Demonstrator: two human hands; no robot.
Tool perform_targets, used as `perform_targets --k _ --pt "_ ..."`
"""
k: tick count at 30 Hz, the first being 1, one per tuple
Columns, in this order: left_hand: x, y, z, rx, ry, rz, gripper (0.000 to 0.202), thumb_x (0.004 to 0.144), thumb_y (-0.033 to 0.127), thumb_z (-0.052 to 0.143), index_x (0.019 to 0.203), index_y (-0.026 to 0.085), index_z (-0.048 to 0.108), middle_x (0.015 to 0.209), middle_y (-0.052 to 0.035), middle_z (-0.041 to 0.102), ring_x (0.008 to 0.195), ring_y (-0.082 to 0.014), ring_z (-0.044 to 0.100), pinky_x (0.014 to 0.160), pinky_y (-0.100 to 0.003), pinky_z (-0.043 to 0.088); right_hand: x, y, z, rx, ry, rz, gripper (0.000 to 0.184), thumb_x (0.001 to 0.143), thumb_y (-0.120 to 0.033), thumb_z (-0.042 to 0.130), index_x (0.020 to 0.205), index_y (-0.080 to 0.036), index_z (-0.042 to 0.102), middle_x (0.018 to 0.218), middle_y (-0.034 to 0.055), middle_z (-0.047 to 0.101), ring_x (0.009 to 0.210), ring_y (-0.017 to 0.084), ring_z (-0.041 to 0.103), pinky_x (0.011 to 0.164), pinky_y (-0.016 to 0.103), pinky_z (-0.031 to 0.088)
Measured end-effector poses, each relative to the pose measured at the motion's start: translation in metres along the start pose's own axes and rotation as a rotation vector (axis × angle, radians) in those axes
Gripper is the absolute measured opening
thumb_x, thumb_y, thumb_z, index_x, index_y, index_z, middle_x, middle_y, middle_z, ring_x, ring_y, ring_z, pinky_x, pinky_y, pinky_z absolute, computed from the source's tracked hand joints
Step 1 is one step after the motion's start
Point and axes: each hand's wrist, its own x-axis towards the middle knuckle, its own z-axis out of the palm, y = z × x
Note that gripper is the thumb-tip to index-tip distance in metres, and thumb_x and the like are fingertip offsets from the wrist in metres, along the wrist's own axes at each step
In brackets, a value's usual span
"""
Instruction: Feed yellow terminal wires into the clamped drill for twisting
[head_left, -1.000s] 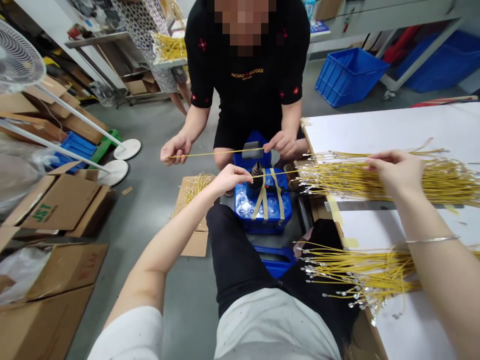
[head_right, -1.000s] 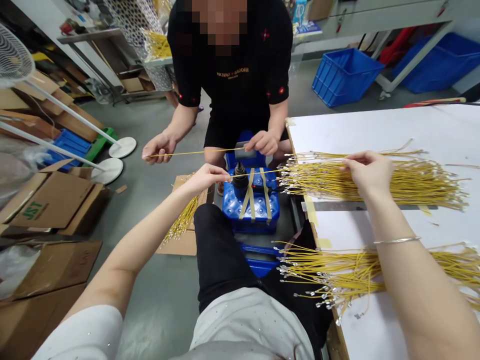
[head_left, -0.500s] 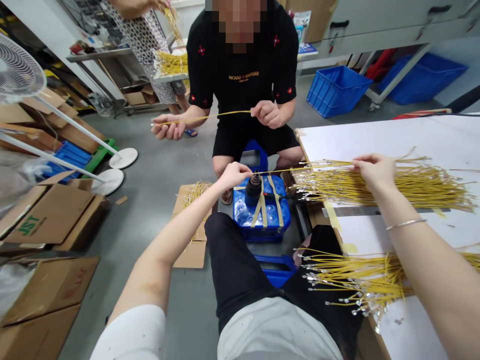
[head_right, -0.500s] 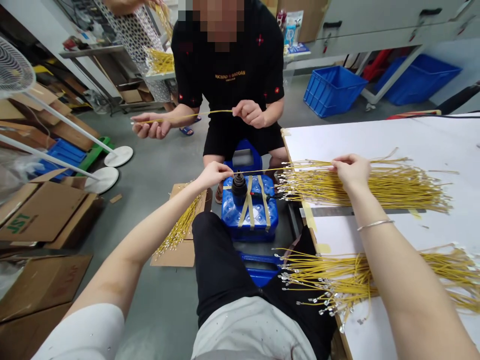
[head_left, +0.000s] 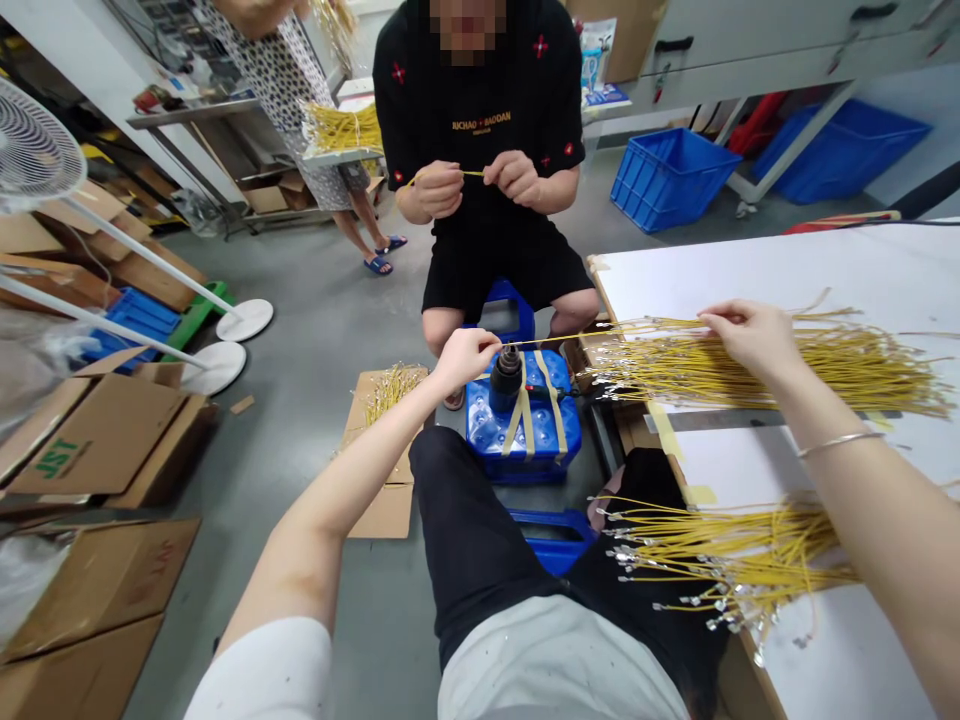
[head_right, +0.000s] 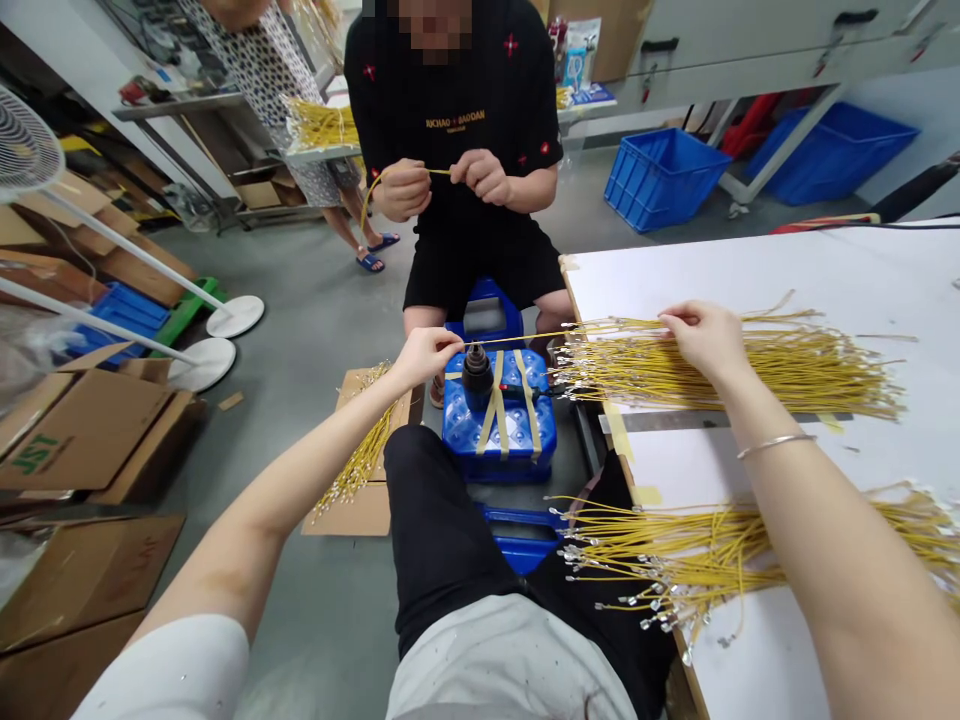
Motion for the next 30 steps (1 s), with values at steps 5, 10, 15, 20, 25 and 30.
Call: perform_targets --k 5,10,15,20,25,30 --pt "0.001 -0.005 -0.002 -0.006 0.034 0.062 0.018 0.088 0.018 0.059 0.083 0.016 0.076 0.087 -0.0059 0.076 0.081 -0.0191 0.068 0.075 -0.029 0.049 0.013 0.021 -0.016 -0.231 -0.074 -0.449 0.017 0.083 -0.031 0.060 0.085 -0.018 0.070 0.088 0.0080 0.066 0.074 0.018 0.060 0.080 0.034 0.049" --pt "0.002 -0.011 -0.001 0.059 0.055 0.169 0.020 0.089 0.018 0.057 0.083 0.018 0.076 0.084 -0.0051 0.075 0.079 -0.0190 0.066 0.074 -0.031 0.049 0.017 0.033 -0.021 -0.359 -0.122 -0.801 0.027 0.094 -0.036 0.046 0.088 -0.017 0.065 0.091 0.0115 0.065 0.081 0.021 0.060 0.082 0.034 0.049" --pt "0.002 -0.015 0.003 0.142 0.101 0.288 0.022 0.093 0.024 0.056 0.085 0.018 0.075 0.081 -0.0067 0.073 0.079 -0.0196 0.064 0.072 -0.031 0.049 0.018 0.033 -0.024 -0.557 -0.143 -0.935 0.028 0.099 -0.032 0.039 0.090 -0.017 0.061 0.089 0.0126 0.063 0.083 0.023 0.058 0.080 0.036 0.049" --pt "0.001 -0.018 0.009 0.160 0.164 0.332 0.023 0.095 0.026 0.054 0.088 0.019 0.075 0.077 -0.0057 0.068 0.077 -0.0179 0.061 0.071 -0.030 0.049 0.016 0.031 -0.024 -0.676 -0.062 -0.960 0.024 0.099 -0.027 0.039 0.086 -0.018 0.057 0.087 0.0117 0.062 0.087 0.024 0.057 0.077 0.034 0.047" --pt "-0.001 -0.024 0.015 0.195 0.241 0.377 0.027 0.098 0.028 0.050 0.091 0.018 0.074 0.076 -0.0053 0.065 0.075 -0.0175 0.059 0.068 -0.029 0.047 0.016 0.036 -0.020 -0.635 0.008 -1.012 0.021 0.098 -0.027 0.041 0.083 -0.019 0.053 0.084 0.0103 0.060 0.085 0.023 0.056 0.078 0.032 0.046" --pt "-0.001 -0.026 0.020 0.316 0.279 0.432 0.032 0.102 0.029 0.043 0.093 0.020 0.073 0.074 -0.0048 0.062 0.075 -0.0183 0.056 0.065 -0.030 0.043 0.017 0.038 -0.020 -0.601 0.022 -1.043 0.018 0.097 -0.027 0.043 0.082 -0.020 0.050 0.082 0.0095 0.058 0.082 0.023 0.055 0.078 0.032 0.046"
